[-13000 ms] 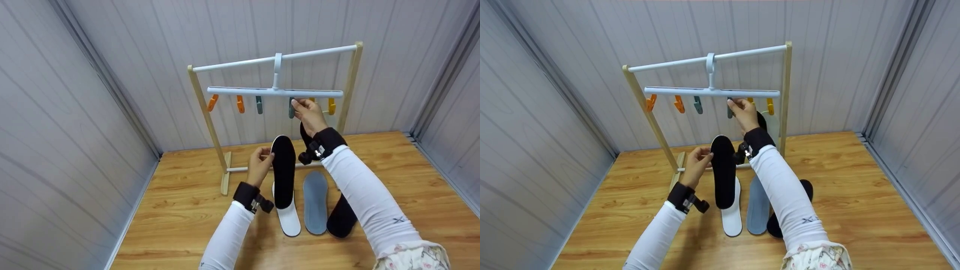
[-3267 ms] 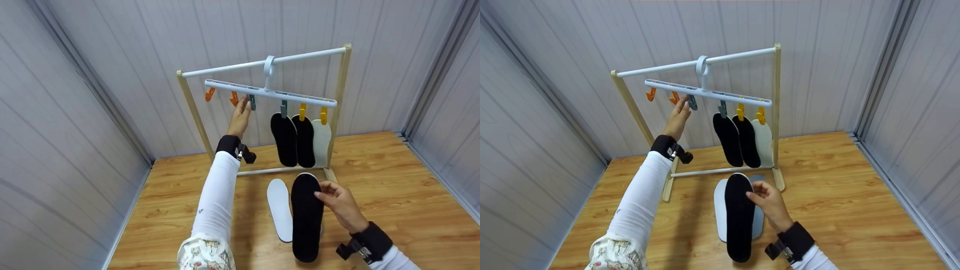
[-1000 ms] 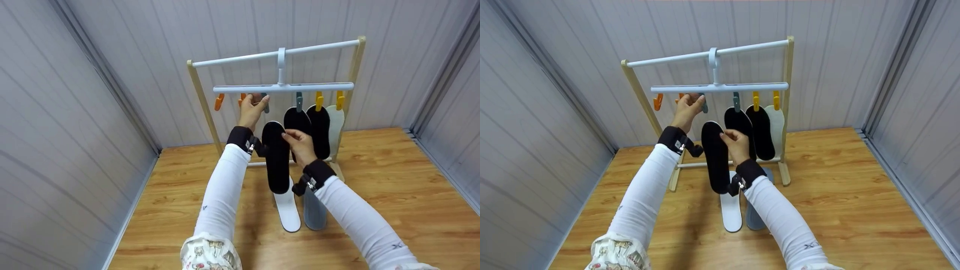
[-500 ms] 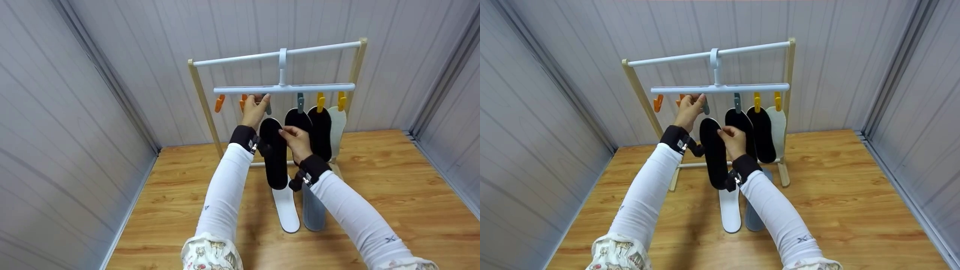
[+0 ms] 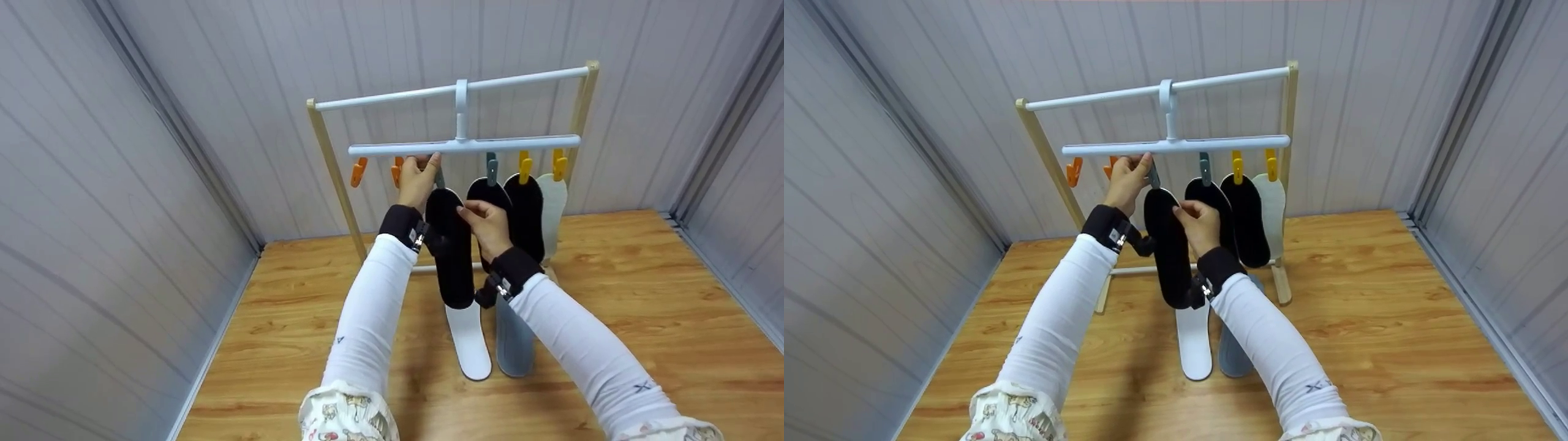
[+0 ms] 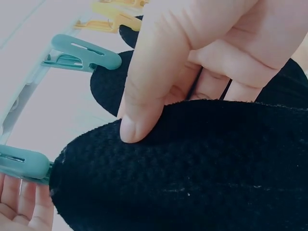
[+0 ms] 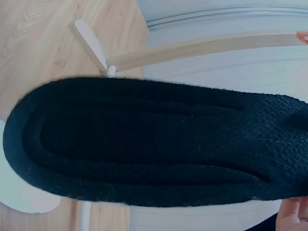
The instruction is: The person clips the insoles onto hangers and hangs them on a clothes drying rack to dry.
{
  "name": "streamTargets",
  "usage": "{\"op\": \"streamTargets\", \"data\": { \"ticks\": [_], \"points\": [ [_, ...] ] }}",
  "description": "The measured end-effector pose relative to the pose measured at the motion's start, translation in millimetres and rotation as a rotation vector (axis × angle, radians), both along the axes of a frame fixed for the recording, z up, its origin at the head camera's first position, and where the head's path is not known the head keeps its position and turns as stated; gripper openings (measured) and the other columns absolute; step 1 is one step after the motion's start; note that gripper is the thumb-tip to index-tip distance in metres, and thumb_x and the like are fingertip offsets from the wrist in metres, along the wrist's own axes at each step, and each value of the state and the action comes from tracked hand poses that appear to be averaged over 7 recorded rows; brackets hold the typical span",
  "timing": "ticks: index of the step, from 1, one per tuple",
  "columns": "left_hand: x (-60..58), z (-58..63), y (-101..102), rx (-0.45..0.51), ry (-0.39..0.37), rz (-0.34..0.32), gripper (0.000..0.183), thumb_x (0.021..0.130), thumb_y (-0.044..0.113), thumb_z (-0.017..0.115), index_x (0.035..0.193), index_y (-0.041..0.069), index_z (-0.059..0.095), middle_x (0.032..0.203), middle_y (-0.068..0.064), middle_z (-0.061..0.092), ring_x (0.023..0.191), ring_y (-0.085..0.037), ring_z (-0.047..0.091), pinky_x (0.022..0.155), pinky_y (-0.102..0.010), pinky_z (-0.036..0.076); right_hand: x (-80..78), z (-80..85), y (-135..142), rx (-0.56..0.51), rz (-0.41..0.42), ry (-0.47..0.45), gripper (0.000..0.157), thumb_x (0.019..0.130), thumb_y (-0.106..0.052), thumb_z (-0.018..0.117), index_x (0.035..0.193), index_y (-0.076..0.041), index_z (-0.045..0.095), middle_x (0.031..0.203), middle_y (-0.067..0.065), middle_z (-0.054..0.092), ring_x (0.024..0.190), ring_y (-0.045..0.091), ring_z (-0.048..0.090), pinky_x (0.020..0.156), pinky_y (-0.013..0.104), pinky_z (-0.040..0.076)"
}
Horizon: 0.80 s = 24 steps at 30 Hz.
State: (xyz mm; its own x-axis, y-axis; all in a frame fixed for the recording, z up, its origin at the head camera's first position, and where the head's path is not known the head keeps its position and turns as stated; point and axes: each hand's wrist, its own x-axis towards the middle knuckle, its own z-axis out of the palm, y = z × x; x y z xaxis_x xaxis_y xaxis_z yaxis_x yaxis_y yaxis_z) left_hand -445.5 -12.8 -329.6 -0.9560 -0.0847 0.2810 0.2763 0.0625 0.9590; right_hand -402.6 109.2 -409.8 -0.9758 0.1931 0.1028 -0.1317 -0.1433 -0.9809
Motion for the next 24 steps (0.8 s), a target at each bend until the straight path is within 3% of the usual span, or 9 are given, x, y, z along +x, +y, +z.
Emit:
{"op": "streamTargets", "data": {
  "ticks": [8,18,24],
  "points": [
    [-1.0,-2.7,-0.1,-0.008,-0.001,0.007,0.024,0.094,0.014,0.058,0.101,-0.009,0.056,0.086,-0.004,0.054,0.079,-0.012,0.051,0.068,-0.019,0.043,-1.8,3.4,1.2,-0.002,0.003,0.009,0.025,0.087,-0.010,0.066,0.106,0.006,0.065,0.078,-0.006,0.060,0.071,0.006,0.055,0.062,0.017,0.046],
    [0.6,-2.3,1.1,0.054,-0.034,-0.068,0.028,0.095,0.014,0.057,0.110,-0.009,0.050,0.091,-0.005,0.052,0.081,-0.012,0.052,0.069,-0.019,0.043,-2.7,6.4,1.8,-0.043,-0.018,0.022,0.023,0.087,-0.010,0.067,0.103,0.006,0.065,0.077,-0.006,0.060,0.070,0.007,0.055,0.063,0.019,0.046],
    [1.5,-4.0,-0.2,0.069,-0.042,-0.069,0.029,0.094,0.014,0.058,0.111,-0.008,0.050,0.091,-0.004,0.052,0.081,-0.012,0.053,0.069,-0.019,0.044,-0.7,2.9,2.6,-0.045,-0.019,0.023,0.026,0.087,-0.011,0.066,0.107,0.006,0.065,0.082,-0.006,0.062,0.077,0.007,0.056,0.070,0.021,0.047]
  ]
}}
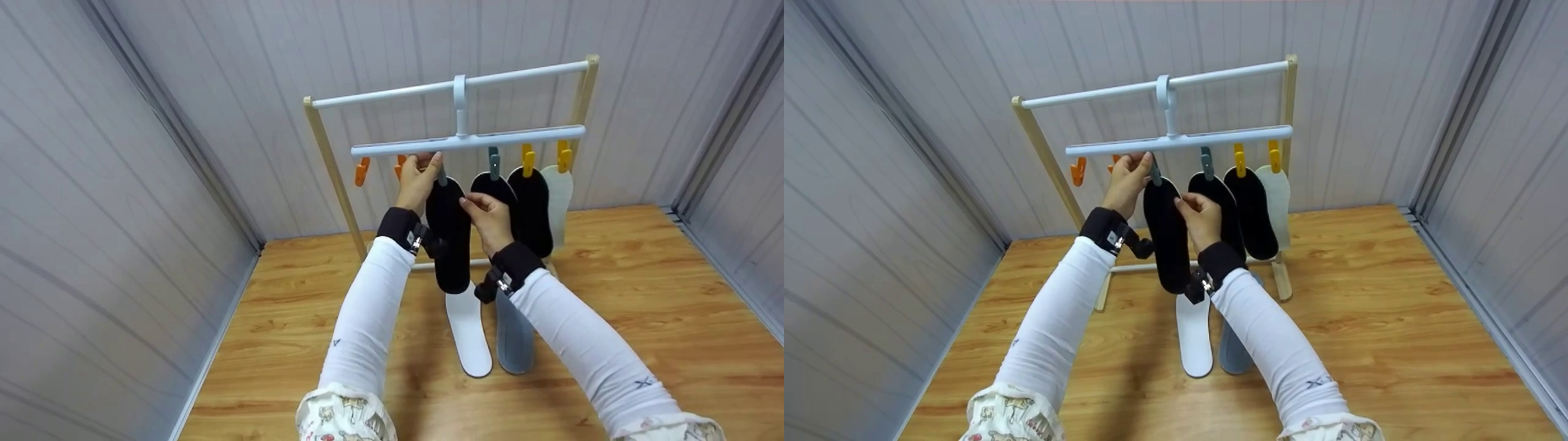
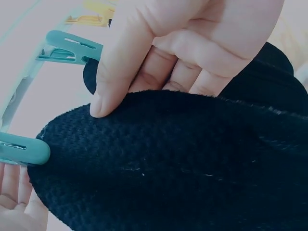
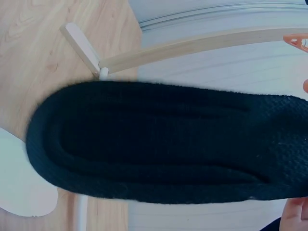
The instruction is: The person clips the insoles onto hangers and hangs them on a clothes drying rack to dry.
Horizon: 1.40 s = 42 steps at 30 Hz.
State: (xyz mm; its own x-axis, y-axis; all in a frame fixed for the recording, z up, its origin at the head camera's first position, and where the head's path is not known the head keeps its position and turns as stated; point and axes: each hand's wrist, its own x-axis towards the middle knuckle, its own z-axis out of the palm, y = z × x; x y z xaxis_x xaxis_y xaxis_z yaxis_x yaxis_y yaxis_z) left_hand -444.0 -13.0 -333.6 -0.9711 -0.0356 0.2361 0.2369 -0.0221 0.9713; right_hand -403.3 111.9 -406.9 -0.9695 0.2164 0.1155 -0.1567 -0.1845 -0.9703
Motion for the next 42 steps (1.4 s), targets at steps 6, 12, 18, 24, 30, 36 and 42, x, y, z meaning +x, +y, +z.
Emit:
{"op": "streamTargets", "data": {
  "ticks": [6,12,18,24,30,36,42],
  "points": [
    [1.4,0.3,-3.6,-0.028,0.032,0.032,0.031,0.093,0.015,0.059,0.113,-0.008,0.052,0.096,-0.007,0.056,0.085,-0.014,0.054,0.072,-0.019,0.044,5.9,-21.5,9.7,-0.047,0.008,-0.015,0.029,0.089,-0.007,0.064,0.113,0.009,0.061,0.087,-0.004,0.065,0.077,0.006,0.059,0.074,0.024,0.050],
    [3.8,-0.5,-9.7,-0.033,0.077,0.050,0.034,0.093,0.017,0.060,0.117,-0.005,0.052,0.105,-0.013,0.058,0.092,-0.018,0.056,0.076,-0.020,0.045,17.8,-48.7,23.8,-0.033,0.095,-0.107,0.033,0.092,-0.008,0.060,0.120,0.008,0.057,0.089,-0.006,0.066,0.084,0.015,0.061,0.084,0.034,0.050],
    [6.8,-7.8,-14.2,-0.066,0.081,0.004,0.041,0.092,0.015,0.062,0.126,-0.004,0.050,0.116,-0.018,0.056,0.104,-0.027,0.057,0.084,-0.025,0.048,32.4,-70.5,37.1,-0.018,0.152,-0.136,0.038,0.095,-0.009,0.055,0.127,0.011,0.050,0.094,-0.004,0.064,0.086,0.012,0.060,0.081,0.027,0.049],
    [9.0,-11.8,-13.6,-0.072,0.061,0.014,0.041,0.091,0.010,0.062,0.126,-0.005,0.049,0.119,-0.020,0.056,0.106,-0.029,0.057,0.086,-0.026,0.048,42.8,-91.4,47.3,-0.021,0.167,-0.214,0.042,0.095,-0.014,0.056,0.129,0.009,0.047,0.099,-0.003,0.065,0.084,0.004,0.060,0.079,0.021,0.049],
    [13.4,-18.0,-10.2,-0.149,0.062,0.035,0.039,0.092,0.012,0.060,0.127,-0.001,0.049,0.122,-0.018,0.056,0.109,-0.025,0.056,0.089,-0.026,0.046,47.4,-107.2,55.4,-0.016,0.141,-0.268,0.039,0.095,-0.017,0.057,0.127,0.004,0.052,0.094,-0.007,0.066,0.084,0.004,0.060,0.080,0.021,0.049],
    [16.7,-27.1,-7.4,-0.268,0.031,0.126,0.038,0.092,0.019,0.060,0.128,0.007,0.051,0.126,-0.010,0.056,0.113,-0.022,0.053,0.096,-0.030,0.042,50.0,-116.6,59.1,-0.034,0.117,-0.271,0.031,0.094,-0.017,0.058,0.119,0.003,0.057,0.087,-0.010,0.066,0.081,0.004,0.060,0.078,0.022,0.050],
    [20.0,-39.9,-13.3,-0.272,0.027,0.169,0.038,0.091,0.019,0.063,0.125,0.005,0.056,0.124,-0.010,0.059,0.112,-0.021,0.054,0.095,-0.029,0.042,53.9,-126.1,61.7,-0.017,0.133,-0.276,0.025,0.094,-0.019,0.058,0.112,-0.001,0.061,0.088,-0.007,0.067,0.083,0.007,0.061,0.083,0.029,0.050]
  ]
}}
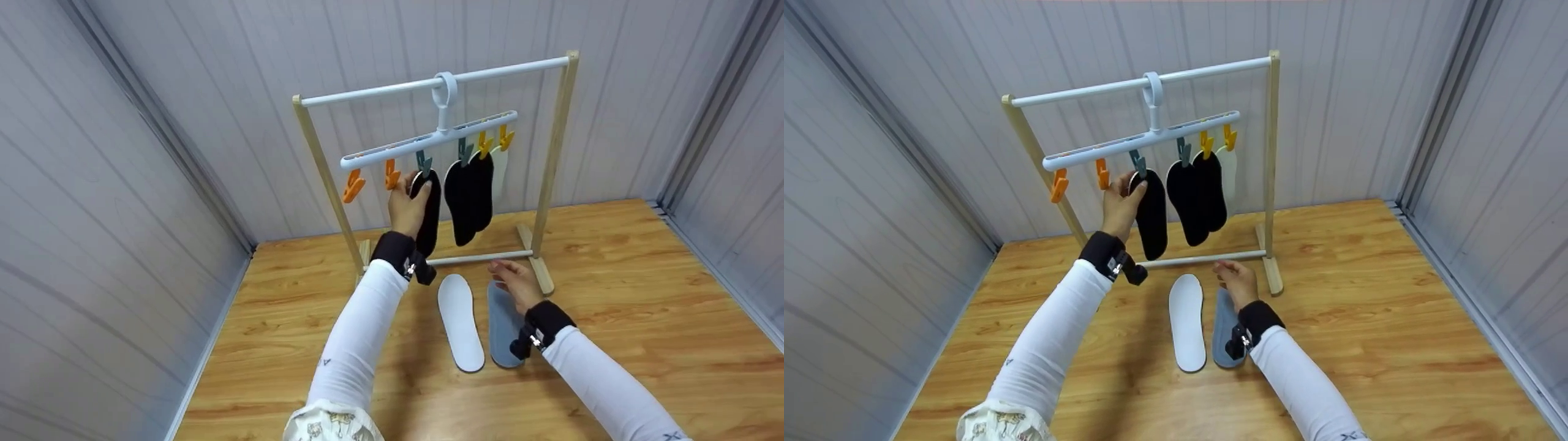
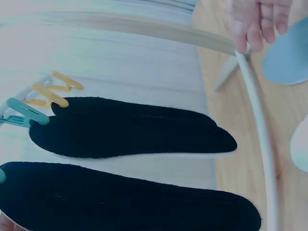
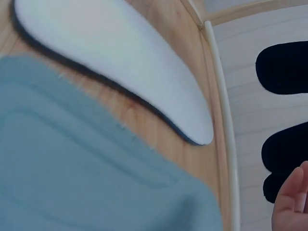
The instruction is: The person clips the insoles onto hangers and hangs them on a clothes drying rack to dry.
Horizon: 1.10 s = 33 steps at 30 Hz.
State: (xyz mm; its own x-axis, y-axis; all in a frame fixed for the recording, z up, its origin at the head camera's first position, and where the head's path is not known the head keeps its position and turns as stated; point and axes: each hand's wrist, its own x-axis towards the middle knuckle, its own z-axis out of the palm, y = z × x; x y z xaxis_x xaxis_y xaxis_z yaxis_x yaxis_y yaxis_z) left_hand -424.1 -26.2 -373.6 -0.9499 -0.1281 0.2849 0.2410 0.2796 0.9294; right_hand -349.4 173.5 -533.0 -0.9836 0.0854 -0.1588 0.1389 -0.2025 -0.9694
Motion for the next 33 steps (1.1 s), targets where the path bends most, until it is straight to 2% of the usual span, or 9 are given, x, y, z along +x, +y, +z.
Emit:
{"op": "streamTargets", "data": {
  "ticks": [4,9,12,15,18,22,26,29,33],
  "points": [
    [2.8,-9.3,-6.7,0.009,-0.001,0.024,0.039,0.090,0.018,0.064,0.126,0.004,0.057,0.120,-0.011,0.060,0.106,-0.023,0.055,0.089,-0.028,0.045,1.7,-4.3,2.8,0.017,-0.038,-0.001,0.020,0.094,-0.016,0.058,0.107,-0.002,0.064,0.083,-0.009,0.066,0.080,0.007,0.063,0.079,0.027,0.051],
    [6.0,-16.1,-14.7,0.059,-0.028,0.036,0.040,0.088,0.018,0.067,0.124,0.003,0.056,0.121,-0.013,0.059,0.107,-0.025,0.053,0.087,-0.030,0.046,2.9,-5.3,8.9,0.006,-0.128,0.000,0.007,0.093,-0.014,0.059,0.090,-0.014,0.066,0.077,-0.010,0.066,0.073,0.006,0.062,0.074,0.025,0.051],
    [8.6,-18.7,-19.2,0.086,-0.036,0.036,0.043,0.087,0.018,0.068,0.125,0.005,0.054,0.122,-0.012,0.057,0.109,-0.025,0.052,0.088,-0.031,0.045,4.1,-5.9,14.3,0.029,-0.184,0.012,0.011,0.093,-0.011,0.059,0.100,-0.006,0.065,0.076,-0.010,0.065,0.069,0.003,0.060,0.071,0.022,0.051],
    [9.8,-21.8,-24.3,0.094,-0.002,0.047,0.047,0.086,0.017,0.069,0.128,0.005,0.052,0.122,-0.010,0.057,0.108,-0.025,0.052,0.089,-0.030,0.044,5.6,-8.7,19.2,0.087,-0.220,0.021,0.025,0.092,-0.008,0.057,0.114,0.004,0.059,0.077,-0.012,0.063,0.068,0.000,0.057,0.068,0.020,0.049],
    [10.9,-23.2,-29.3,0.100,0.041,0.058,0.052,0.085,0.015,0.071,0.131,0.004,0.050,0.124,-0.011,0.057,0.106,-0.025,0.052,0.092,-0.031,0.043,7.6,-12.4,23.2,0.143,-0.230,0.018,0.032,0.091,-0.006,0.057,0.119,0.010,0.055,0.079,-0.010,0.062,0.069,0.000,0.056,0.067,0.019,0.048],
    [8.7,-26.3,-34.7,0.152,0.105,0.046,0.059,0.084,0.013,0.071,0.136,0.006,0.045,0.127,-0.014,0.054,0.107,-0.028,0.050,0.096,-0.041,0.041,4.5,-16.6,32.0,0.303,-0.193,-0.008,0.035,0.089,-0.004,0.058,0.119,0.013,0.053,0.092,0.006,0.063,0.083,0.011,0.057,0.073,0.021,0.046],
    [6.0,-27.7,-38.1,0.187,0.175,0.021,0.065,0.085,0.012,0.070,0.142,0.010,0.040,0.130,-0.013,0.050,0.109,-0.028,0.049,0.097,-0.046,0.040,1.8,-21.1,42.4,0.497,-0.073,-0.047,0.044,0.087,-0.005,0.055,0.124,0.016,0.046,0.118,0.028,0.049,0.103,0.029,0.049,0.082,0.027,0.040],
    [3.8,-25.8,-39.9,0.201,0.216,0.020,0.062,0.086,0.013,0.069,0.142,0.010,0.041,0.130,-0.011,0.051,0.111,-0.029,0.049,0.097,-0.042,0.041,-0.5,-24.2,48.2,0.550,0.017,-0.098,0.053,0.085,-0.006,0.054,0.130,0.016,0.037,0.125,0.032,0.040,0.086,0.024,0.051,0.071,0.026,0.041],
    [1.8,-20.7,-40.9,0.247,0.245,0.018,0.057,0.087,0.014,0.069,0.138,0.007,0.046,0.127,-0.012,0.055,0.113,-0.034,0.049,0.097,-0.039,0.041,-3.2,-28.1,53.6,0.582,0.077,-0.141,0.057,0.085,-0.006,0.054,0.132,0.017,0.032,0.126,0.035,0.040,0.071,0.013,0.048,0.056,0.021,0.039]
  ]
}}
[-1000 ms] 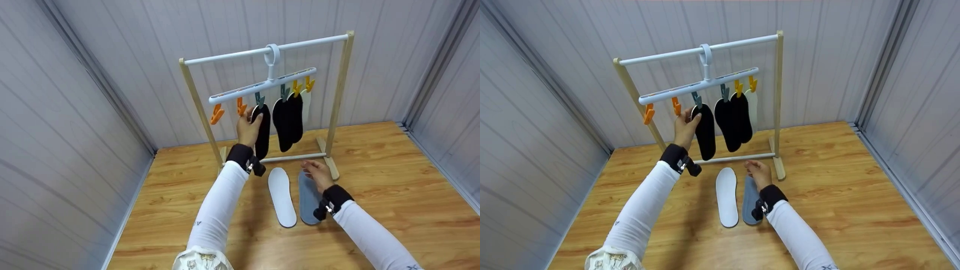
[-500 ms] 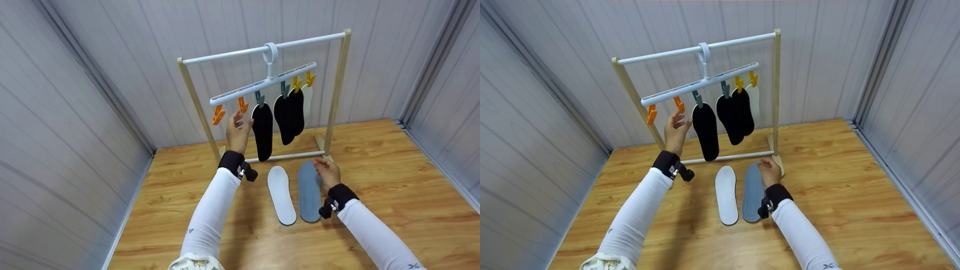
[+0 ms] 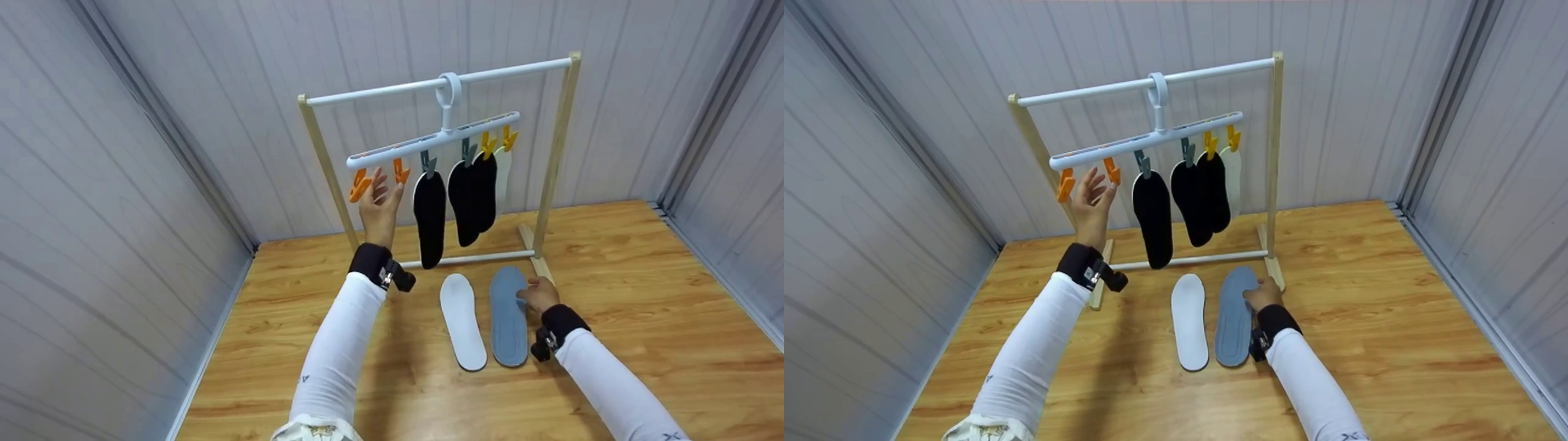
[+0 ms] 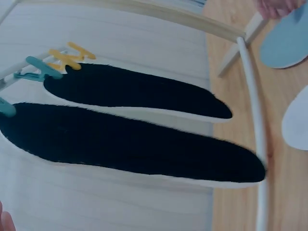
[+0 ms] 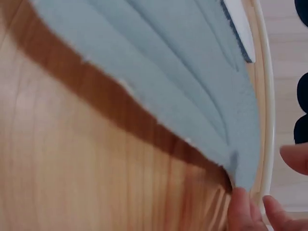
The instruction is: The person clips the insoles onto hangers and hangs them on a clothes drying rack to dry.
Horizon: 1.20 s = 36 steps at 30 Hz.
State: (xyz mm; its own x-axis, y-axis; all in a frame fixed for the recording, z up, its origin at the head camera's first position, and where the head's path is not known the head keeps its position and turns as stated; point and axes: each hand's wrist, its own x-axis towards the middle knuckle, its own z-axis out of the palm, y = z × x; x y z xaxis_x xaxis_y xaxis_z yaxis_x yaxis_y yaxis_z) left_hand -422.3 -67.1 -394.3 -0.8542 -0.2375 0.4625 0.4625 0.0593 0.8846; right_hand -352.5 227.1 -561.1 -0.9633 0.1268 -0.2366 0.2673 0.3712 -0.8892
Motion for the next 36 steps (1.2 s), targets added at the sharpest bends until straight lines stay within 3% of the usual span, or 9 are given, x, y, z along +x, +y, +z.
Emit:
{"op": "streamTargets", "data": {
  "ticks": [5,9,12,18,24,30,36],
  "points": [
    [5.3,8.7,5.3,0.008,-0.017,-0.072,0.059,0.086,0.016,0.069,0.139,0.008,0.045,0.126,-0.011,0.055,0.113,-0.028,0.049,0.098,-0.037,0.040,2.3,-3.6,1.6,0.089,0.026,0.008,0.053,0.083,-0.005,0.053,0.127,0.020,0.037,0.123,0.038,0.043,0.096,0.034,0.054,0.062,0.025,0.045],
    [7.3,13.9,12.6,0.015,-0.029,-0.086,0.055,0.086,0.016,0.070,0.135,0.006,0.047,0.123,-0.010,0.055,0.111,-0.022,0.051,0.098,-0.033,0.040,2.4,-5.5,1.9,0.141,0.055,0.019,0.060,0.080,-0.003,0.056,0.129,0.021,0.032,0.127,0.040,0.040,0.115,0.048,0.044,0.082,0.039,0.047],
    [6.6,17.8,18.1,0.041,-0.029,-0.080,0.048,0.085,0.014,0.071,0.127,0.003,0.050,0.118,-0.011,0.056,0.108,-0.022,0.054,0.095,-0.030,0.043,1.4,-7.3,1.4,0.211,0.075,0.037,0.065,0.078,0.000,0.060,0.131,0.022,0.028,0.129,0.041,0.038,0.118,0.050,0.041,0.093,0.048,0.042],
    [5.1,24.9,25.0,0.078,-0.030,-0.086,0.041,0.085,0.014,0.070,0.121,0.000,0.054,0.114,-0.015,0.058,0.103,-0.023,0.057,0.090,-0.027,0.047,-1.6,-9.4,0.5,0.312,0.095,0.074,0.067,0.075,0.002,0.067,0.128,0.020,0.031,0.127,0.042,0.041,0.114,0.051,0.045,0.093,0.051,0.043],
    [5.3,30.0,24.9,0.090,-0.031,-0.075,0.039,0.086,0.014,0.069,0.120,0.000,0.055,0.114,-0.017,0.059,0.101,-0.023,0.059,0.088,-0.027,0.049,0.0,-7.8,3.2,0.199,0.058,0.065,0.066,0.077,-0.002,0.067,0.128,0.021,0.033,0.129,0.041,0.039,0.114,0.049,0.045,0.091,0.048,0.043],
    [7.6,33.1,19.2,0.101,-0.014,-0.060,0.036,0.085,0.014,0.070,0.117,0.001,0.059,0.110,-0.013,0.061,0.100,-0.022,0.060,0.088,-0.027,0.049,3.1,-8.3,4.6,0.016,0.009,-0.041,0.067,0.084,-0.006,0.060,0.137,0.018,0.026,0.132,0.037,0.037,0.091,0.028,0.056,0.069,0.027,0.047],
    [9.8,34.0,14.5,0.096,-0.019,-0.087,0.033,0.085,0.015,0.070,0.112,-0.001,0.060,0.104,-0.010,0.063,0.099,-0.020,0.060,0.087,-0.027,0.049,7.1,-8.5,-3.0,-0.130,-0.041,0.018,0.058,0.085,-0.002,0.059,0.134,0.018,0.034,0.126,0.035,0.046,0.086,0.019,0.058,0.068,0.022,0.048]
  ]
}}
